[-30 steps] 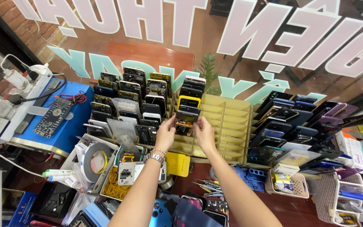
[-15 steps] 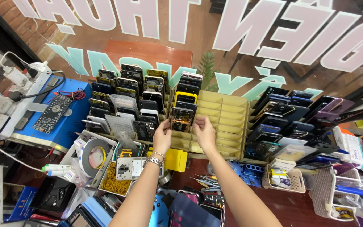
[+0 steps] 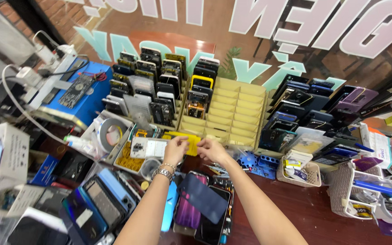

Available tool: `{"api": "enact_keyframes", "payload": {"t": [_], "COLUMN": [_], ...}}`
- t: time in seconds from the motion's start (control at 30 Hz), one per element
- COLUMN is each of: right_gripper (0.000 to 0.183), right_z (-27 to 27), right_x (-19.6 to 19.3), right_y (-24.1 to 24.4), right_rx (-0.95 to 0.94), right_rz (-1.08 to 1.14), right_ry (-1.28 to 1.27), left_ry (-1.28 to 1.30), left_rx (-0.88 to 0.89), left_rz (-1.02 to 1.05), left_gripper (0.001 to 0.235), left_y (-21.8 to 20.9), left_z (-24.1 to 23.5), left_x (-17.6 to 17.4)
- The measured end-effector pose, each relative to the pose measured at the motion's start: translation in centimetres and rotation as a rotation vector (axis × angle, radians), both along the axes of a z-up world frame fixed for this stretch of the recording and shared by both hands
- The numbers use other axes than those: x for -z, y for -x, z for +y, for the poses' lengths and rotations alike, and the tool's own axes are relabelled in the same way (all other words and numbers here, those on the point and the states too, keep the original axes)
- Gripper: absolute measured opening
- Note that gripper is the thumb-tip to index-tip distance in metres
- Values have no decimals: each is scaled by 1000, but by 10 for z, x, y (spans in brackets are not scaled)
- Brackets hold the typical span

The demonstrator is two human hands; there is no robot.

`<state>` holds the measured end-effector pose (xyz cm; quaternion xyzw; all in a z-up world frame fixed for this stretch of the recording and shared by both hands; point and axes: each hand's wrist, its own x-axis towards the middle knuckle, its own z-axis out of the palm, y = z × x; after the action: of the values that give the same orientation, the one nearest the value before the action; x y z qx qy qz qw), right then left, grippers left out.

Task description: The person sorts small electronic components from a tray into compartments and places them on a shelf. Then the person picks up several smartphones from a pile, inspects them, and places them into a yellow display rack.

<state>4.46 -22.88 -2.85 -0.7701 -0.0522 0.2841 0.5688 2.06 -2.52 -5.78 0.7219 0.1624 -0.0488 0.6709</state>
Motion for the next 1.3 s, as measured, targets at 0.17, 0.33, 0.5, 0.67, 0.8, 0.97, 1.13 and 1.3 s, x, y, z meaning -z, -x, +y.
{"api": "enact_keyframes", "payload": {"t": [0.17,0.33,0.5,0.67,0.8,0.97,1.13,1.3], "right_gripper": [22,22,24,13,10,10,10,12], "right_z": [-7,-1,1,-3,-7,-10,-13,-9], "right_x": [-7,-18,-22,-38,-58,-74,-80,-85], "right_y": [49,82,100,87,65,44,24,2], "right_rx": [-177,-209,-231,-248,-127,11,79,135], "right_rz": [18,-82,-212,5,149,181,200,205], "right_ry": [113,335,367,-33,-194,-228,-296,-297], "left_ry": [-636,-525,-88,395,540,491,446,434], "left_rx": [75,91,3,-58,-111,90,166,206], "left_rz": [124,310,219,145,133,189,188,193], "left_gripper": [24,29,19,25,28,33,30,29], "left_y": [81,145,163,152,142,133,105,73], "left_z": [12,15,13,20,17,12,14,24], "left_x": [2,-8,-11,-35,-74,-108,-114,-108]}}
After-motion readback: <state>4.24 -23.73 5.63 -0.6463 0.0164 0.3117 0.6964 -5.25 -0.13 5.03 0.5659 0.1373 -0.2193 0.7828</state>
